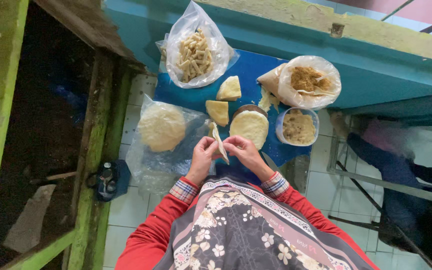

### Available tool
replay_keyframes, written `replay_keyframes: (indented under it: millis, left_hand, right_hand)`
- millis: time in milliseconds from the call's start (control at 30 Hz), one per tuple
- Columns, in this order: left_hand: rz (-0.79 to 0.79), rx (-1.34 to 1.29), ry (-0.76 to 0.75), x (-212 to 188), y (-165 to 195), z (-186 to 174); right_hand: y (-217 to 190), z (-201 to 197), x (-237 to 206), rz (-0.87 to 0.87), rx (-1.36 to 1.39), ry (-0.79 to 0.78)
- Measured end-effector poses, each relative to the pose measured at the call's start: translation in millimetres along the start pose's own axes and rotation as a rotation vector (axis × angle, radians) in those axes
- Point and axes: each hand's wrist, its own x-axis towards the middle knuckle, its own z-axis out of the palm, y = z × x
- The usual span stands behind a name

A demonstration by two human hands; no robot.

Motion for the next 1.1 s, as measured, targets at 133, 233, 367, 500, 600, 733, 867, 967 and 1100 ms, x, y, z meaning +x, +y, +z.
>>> replay_keyframes:
  millis: [133, 233, 367, 500, 600, 733, 867, 967, 1100]
  left_hand:
    - [-0.025, -0.042, 0.013, 2, -3, 1]
    - [-0.032, -0.068, 0.014, 5, -2, 2]
    - [-0.093, -0.076, 0.030, 3, 2, 1]
    - [-0.080, -0.114, 0.006, 1, 6, 3]
    - [-0.063, -0.091, -0.012, 1, 8, 6]
    - [-0.024, 0.084, -0.019, -2, 12, 5]
    - [-0.025, 0.080, -0.026, -2, 12, 0]
    - [-0.043, 0.034, 0.021, 1, 7, -2]
    - [-0.027, 0.040, -0.010, 2, 1, -5]
  right_hand:
    - [-5, 4, -7, -0.247, -0.446, 0.059]
    - [-3, 3, -5, -0.229, -0.403, 0.088]
    - [4, -8, 2, -0.046, -0.062, -0.007]
    - [8, -12, 5, 0.102, 0.077, -0.016]
    - [8, -9, 7, 0.102, 0.102, -0.019]
    - [7, -5, 7, 0.079, 0.067, -0.002]
    - [8, -5, 7, 0.136, 0.171, 0.008]
    - [9, -5, 7, 0.141, 0.257, -0.003]
    - [6, -4, 5, 0.155, 0.254, 0.001]
